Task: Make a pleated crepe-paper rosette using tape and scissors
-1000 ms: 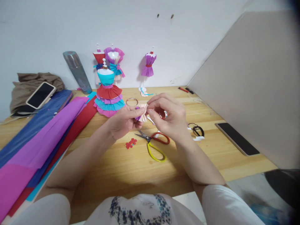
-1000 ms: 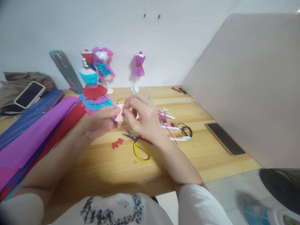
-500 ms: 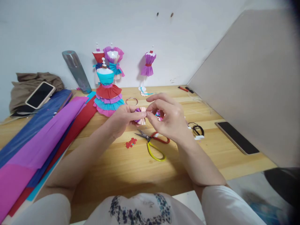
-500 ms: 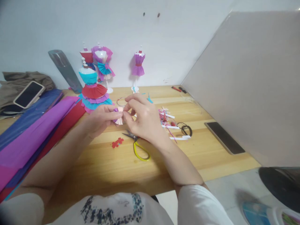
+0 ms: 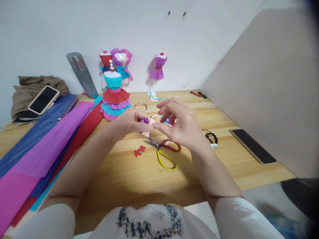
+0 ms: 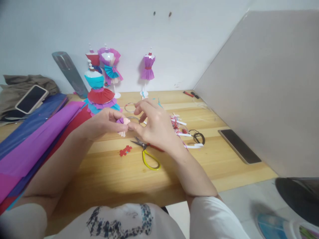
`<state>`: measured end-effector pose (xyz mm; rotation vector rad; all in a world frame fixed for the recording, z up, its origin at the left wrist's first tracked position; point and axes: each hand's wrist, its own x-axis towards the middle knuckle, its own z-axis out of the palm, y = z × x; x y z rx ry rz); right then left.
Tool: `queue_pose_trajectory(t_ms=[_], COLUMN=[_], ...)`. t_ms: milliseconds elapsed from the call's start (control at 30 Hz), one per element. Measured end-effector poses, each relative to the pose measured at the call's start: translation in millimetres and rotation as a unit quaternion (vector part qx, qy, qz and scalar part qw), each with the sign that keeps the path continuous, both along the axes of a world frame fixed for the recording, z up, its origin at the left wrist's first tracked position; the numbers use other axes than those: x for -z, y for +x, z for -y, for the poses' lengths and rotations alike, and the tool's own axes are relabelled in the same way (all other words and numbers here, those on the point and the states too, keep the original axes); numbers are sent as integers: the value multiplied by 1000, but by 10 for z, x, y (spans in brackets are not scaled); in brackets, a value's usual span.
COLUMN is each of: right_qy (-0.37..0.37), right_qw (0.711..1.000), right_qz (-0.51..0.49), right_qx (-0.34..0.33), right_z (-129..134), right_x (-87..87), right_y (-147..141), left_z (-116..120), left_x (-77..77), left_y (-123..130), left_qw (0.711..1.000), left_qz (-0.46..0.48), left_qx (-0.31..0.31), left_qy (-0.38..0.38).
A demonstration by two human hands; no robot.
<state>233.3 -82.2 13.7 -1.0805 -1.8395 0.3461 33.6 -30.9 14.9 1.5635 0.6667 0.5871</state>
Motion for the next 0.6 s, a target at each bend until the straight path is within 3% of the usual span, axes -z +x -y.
queue_pose_trajectory(t_ms=[100, 200, 300, 500, 600], right_qy=[-102, -222, -287, -298, -239], right_qw=[992, 960, 931, 918, 940], right_qz=[-50, -96, -116, -122, -125], right_qx=[-61, -144, -193, -232, -211], right_z=[-20, -68, -130, -223, -250], right_x=[-14, -2, 28, 117, 187], right_y=[-16, -17, 1, 11, -12], left_z=[-15, -38, -57, -78, -87], left_x=[-45, -63, -54, -60, -68], left_y=[-49, -77, -84, -80, -83], left_qw=[998, 993, 991, 990, 990], left_qz=[-27, -46, -53, -50, -46], left_qx=[60, 104, 118, 134, 133], left_qy=[13, 34, 37, 8, 2])
